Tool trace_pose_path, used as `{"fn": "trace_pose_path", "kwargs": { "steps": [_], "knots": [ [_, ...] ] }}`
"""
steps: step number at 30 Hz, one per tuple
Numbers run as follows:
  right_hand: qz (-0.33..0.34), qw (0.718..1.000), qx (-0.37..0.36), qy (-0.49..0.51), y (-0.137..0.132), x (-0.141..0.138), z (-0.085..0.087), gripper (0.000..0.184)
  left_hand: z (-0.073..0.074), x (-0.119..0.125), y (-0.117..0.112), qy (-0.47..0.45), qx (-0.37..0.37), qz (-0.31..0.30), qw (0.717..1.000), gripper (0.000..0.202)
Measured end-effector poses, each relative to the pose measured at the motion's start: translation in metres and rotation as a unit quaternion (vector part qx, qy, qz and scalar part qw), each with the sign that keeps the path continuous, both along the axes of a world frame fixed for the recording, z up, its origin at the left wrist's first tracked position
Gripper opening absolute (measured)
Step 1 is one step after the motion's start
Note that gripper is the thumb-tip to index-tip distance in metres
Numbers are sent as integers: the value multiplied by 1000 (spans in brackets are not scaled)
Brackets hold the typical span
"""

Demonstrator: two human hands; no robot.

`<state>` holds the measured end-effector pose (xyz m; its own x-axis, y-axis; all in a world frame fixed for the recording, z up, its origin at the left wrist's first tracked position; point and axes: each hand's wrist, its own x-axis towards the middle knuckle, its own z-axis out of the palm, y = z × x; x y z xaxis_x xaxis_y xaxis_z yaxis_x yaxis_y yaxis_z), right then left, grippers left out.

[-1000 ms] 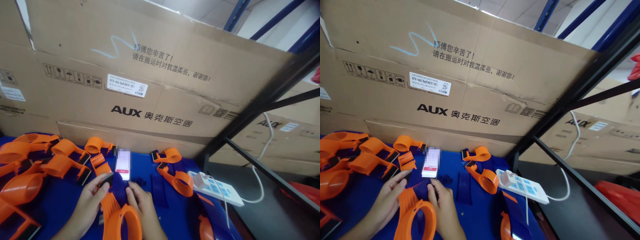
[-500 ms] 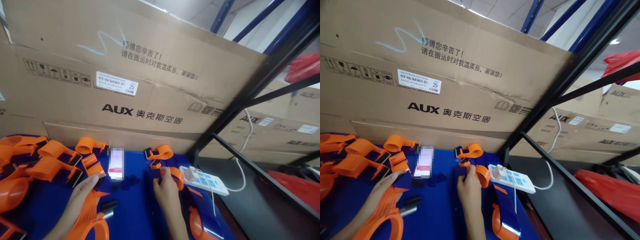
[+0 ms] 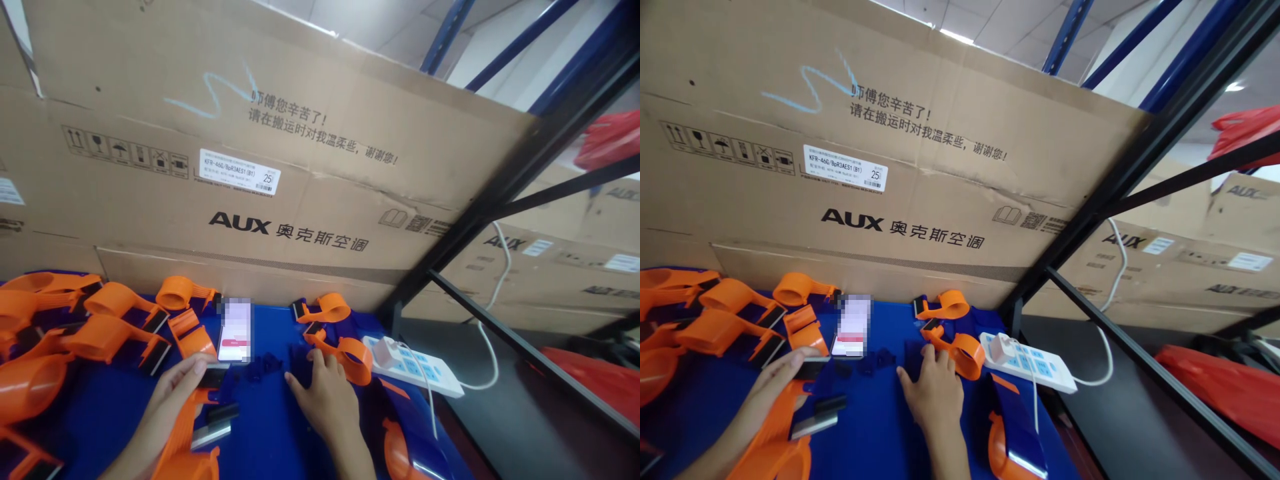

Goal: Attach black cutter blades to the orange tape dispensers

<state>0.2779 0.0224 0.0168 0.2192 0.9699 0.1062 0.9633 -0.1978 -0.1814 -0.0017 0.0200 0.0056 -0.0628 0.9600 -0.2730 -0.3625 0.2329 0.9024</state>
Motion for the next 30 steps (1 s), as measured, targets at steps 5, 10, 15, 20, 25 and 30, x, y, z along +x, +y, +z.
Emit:
{"fn": "trace_pose_path", "kwargs": {
  "steps": [5,10,15,20,25,30],
  "knots": [
    [6,1000,-2,-24,2,2,-2,22,3,8,-4,9,0,-15,1000,46],
    [7,993,119,-17,0,-6,4,17,-6,12,-5,-12,26,-45,999,41],
    [215,923,192,257,-15,-35,15,15,-12,12,-3,18,48,-63,997,41],
    [361,876,168,272,-28,-61,11,54,-5,15,-3,57,85,-79,992,32],
    [360,877,179,262,-25,-67,-7,52,-6,18,-6,64,100,-142,983,34],
    [390,872,164,246,-22,-70,-22,55,-9,16,-7,76,104,-154,980,36]
  ]
}}
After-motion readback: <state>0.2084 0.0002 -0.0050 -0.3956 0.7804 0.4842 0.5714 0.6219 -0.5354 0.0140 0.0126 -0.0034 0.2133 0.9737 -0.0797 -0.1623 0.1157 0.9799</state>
